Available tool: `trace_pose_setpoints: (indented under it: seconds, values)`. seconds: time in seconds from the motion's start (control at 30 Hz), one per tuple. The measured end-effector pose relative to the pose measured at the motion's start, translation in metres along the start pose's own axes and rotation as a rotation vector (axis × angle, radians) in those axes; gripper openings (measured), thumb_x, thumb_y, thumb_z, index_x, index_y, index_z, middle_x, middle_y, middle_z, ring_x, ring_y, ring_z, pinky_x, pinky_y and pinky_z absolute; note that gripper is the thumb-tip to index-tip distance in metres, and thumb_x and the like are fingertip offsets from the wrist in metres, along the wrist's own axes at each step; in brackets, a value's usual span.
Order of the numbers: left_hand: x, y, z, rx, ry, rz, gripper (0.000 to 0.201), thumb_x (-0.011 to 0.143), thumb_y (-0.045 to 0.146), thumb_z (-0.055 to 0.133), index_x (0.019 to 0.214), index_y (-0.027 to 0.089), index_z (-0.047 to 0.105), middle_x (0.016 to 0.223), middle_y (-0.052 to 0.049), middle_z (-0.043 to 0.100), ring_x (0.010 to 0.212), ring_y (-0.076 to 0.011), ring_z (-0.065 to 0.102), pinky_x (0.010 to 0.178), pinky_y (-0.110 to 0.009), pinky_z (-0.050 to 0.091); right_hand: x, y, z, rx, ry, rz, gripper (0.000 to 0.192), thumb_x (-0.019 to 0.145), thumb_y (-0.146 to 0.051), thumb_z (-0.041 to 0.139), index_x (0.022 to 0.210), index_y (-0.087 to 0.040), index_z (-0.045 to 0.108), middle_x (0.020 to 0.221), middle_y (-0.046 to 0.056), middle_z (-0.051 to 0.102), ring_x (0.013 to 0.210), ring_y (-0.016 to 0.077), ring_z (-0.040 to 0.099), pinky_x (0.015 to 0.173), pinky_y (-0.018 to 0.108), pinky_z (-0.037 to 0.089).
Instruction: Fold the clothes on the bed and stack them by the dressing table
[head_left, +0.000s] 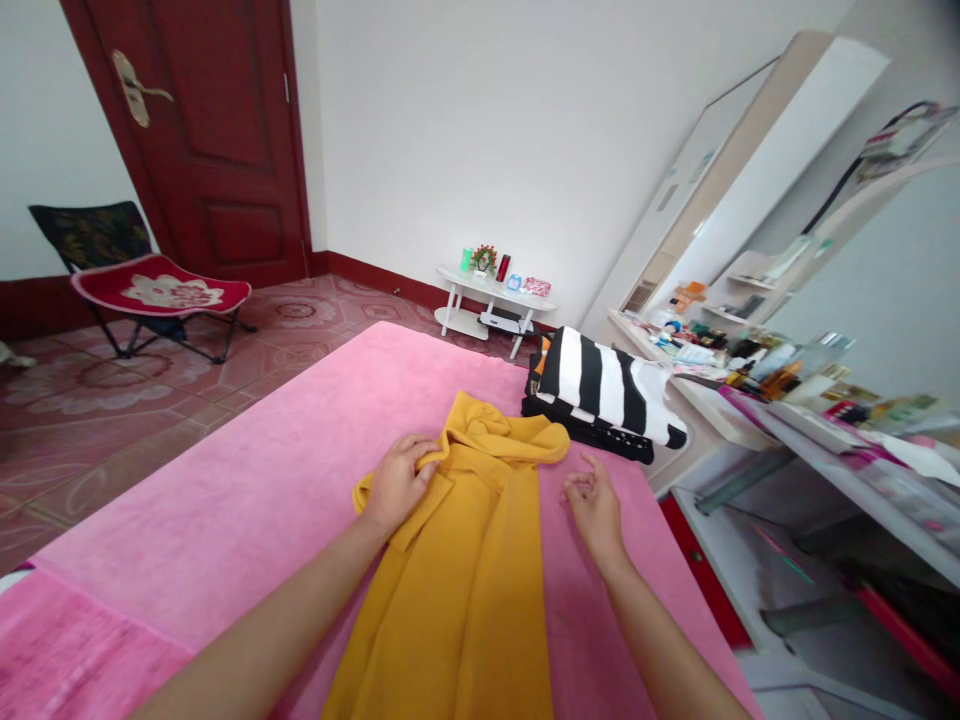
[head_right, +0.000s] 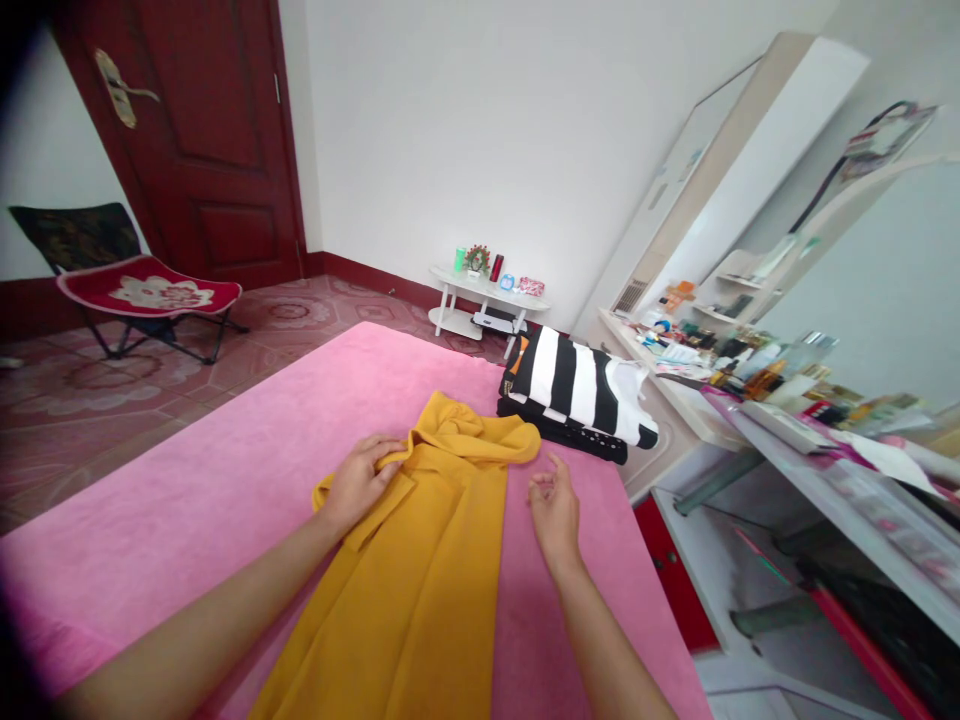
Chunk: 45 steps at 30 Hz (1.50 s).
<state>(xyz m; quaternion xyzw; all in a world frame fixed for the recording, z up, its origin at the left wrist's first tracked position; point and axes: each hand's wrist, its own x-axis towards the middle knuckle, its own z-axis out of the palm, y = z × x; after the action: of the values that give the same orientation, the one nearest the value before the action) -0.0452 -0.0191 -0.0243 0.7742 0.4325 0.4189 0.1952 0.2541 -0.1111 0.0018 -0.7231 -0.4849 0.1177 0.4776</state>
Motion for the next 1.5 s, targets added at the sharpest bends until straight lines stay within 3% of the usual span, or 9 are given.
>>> trace_pose_setpoints:
  seconds: [0.2, 0.4, 0.5, 0.67, 0.83, 1.0, 1.23, 1.33, 1.5]
  values:
    - [0.004, 0.004, -0.007, -0.088, 0.018, -0.006, 0.023, 0.087, 0.025, 0.044, 0.087, 0.022, 0.066, 0.093, -0.002, 0.066, 0.093, -0.0191, 0.056, 0.088, -0.033, 0.042, 0.053, 0.004, 0.022, -0.466, -0.043, -0.207, 0.036, 0.084, -0.036, 0.043, 0.105, -0.018, 0.065, 0.090, 0.005, 0.067, 0.078, 0.0185, 0.060, 0.071, 0.028, 0.044]
    - [0.003, 0.000, -0.005, -0.072, 0.075, -0.136, 0.030, 0.089, 0.030, 0.038, 0.061, 0.021, 0.041, 0.064, 0.001, 0.049, 0.069, -0.0151, 0.049, 0.068, -0.027, 0.039, 0.096, -0.014, 0.049, -0.596, -0.079, -0.123, 0.028, 0.083, -0.038, 0.047, 0.090, -0.021, 0.068, 0.083, 0.005, 0.068, 0.079, 0.0213, 0.061, 0.066, 0.028, 0.040]
    - [0.004, -0.001, -0.003, -0.078, 0.078, -0.184, 0.032, 0.089, 0.033, 0.035, 0.060, 0.021, 0.033, 0.063, 0.003, 0.044, 0.066, -0.0140, 0.047, 0.064, -0.026, 0.036, 0.104, -0.017, 0.075, -0.648, -0.126, -0.089, 0.025, 0.080, -0.033, 0.053, 0.098, -0.021, 0.065, 0.084, 0.005, 0.068, 0.082, 0.0218, 0.061, 0.066, 0.028, 0.040]
    - [0.005, -0.001, -0.003, -0.062, 0.065, -0.228, 0.031, 0.087, 0.033, 0.036, 0.060, 0.021, 0.032, 0.062, 0.003, 0.045, 0.066, -0.0138, 0.047, 0.063, -0.025, 0.034, 0.093, -0.016, 0.112, -0.698, -0.224, -0.104, 0.034, 0.082, -0.015, 0.046, 0.115, -0.016, 0.057, 0.110, 0.009, 0.064, 0.099, 0.0198, 0.059, 0.081, 0.027, 0.040]
    - [0.006, 0.000, -0.005, -0.057, 0.064, -0.226, 0.031, 0.087, 0.033, 0.035, 0.059, 0.021, 0.036, 0.064, 0.002, 0.049, 0.068, -0.0144, 0.049, 0.063, -0.024, 0.034, 0.088, -0.038, 0.098, -0.729, -0.343, -0.137, 0.040, 0.076, -0.012, 0.054, 0.115, -0.014, 0.058, 0.116, 0.011, 0.061, 0.104, 0.0218, 0.057, 0.087, 0.028, 0.040]
    - [0.003, -0.002, -0.006, -0.038, 0.040, -0.209, 0.030, 0.088, 0.033, 0.036, 0.063, 0.021, 0.043, 0.066, 0.001, 0.052, 0.069, -0.0149, 0.051, 0.066, -0.025, 0.036, 0.042, -0.064, 0.088, -0.735, -0.278, -0.228, 0.051, 0.087, -0.035, 0.047, 0.135, -0.016, 0.043, 0.134, 0.013, 0.049, 0.123, 0.0269, 0.043, 0.100, 0.036, 0.032]
    - [0.000, 0.003, -0.011, -0.006, 0.129, -0.172, 0.015, 0.087, 0.030, 0.045, 0.090, 0.021, 0.057, 0.092, -0.005, 0.061, 0.092, -0.0197, 0.058, 0.083, -0.030, 0.043, -0.019, -0.042, 0.113, -0.738, -0.360, -0.154, 0.061, 0.093, -0.055, 0.019, 0.145, -0.024, 0.026, 0.154, 0.003, 0.020, 0.141, 0.0250, 0.012, 0.110, 0.051, 0.013]
    - [-0.007, 0.001, -0.018, 0.113, 0.158, -0.185, 0.036, 0.078, 0.035, 0.061, 0.109, 0.020, 0.054, 0.110, -0.009, 0.057, 0.107, -0.0243, 0.054, 0.093, -0.035, 0.041, -0.019, -0.039, 0.112, -0.716, -0.356, -0.156, 0.062, 0.093, -0.056, 0.018, 0.145, -0.024, 0.027, 0.154, 0.002, 0.019, 0.141, 0.0236, 0.011, 0.111, 0.049, 0.012]
    - [-0.028, -0.014, -0.043, 0.276, -0.048, -0.283, 0.061, 0.071, 0.036, 0.070, 0.125, 0.022, 0.046, 0.113, -0.010, 0.060, 0.107, -0.0272, 0.056, 0.091, -0.036, 0.041, -0.017, -0.040, 0.108, -0.694, -0.341, -0.158, 0.063, 0.092, -0.057, 0.017, 0.145, -0.023, 0.028, 0.153, 0.003, 0.022, 0.141, 0.0233, 0.012, 0.112, 0.048, 0.011]
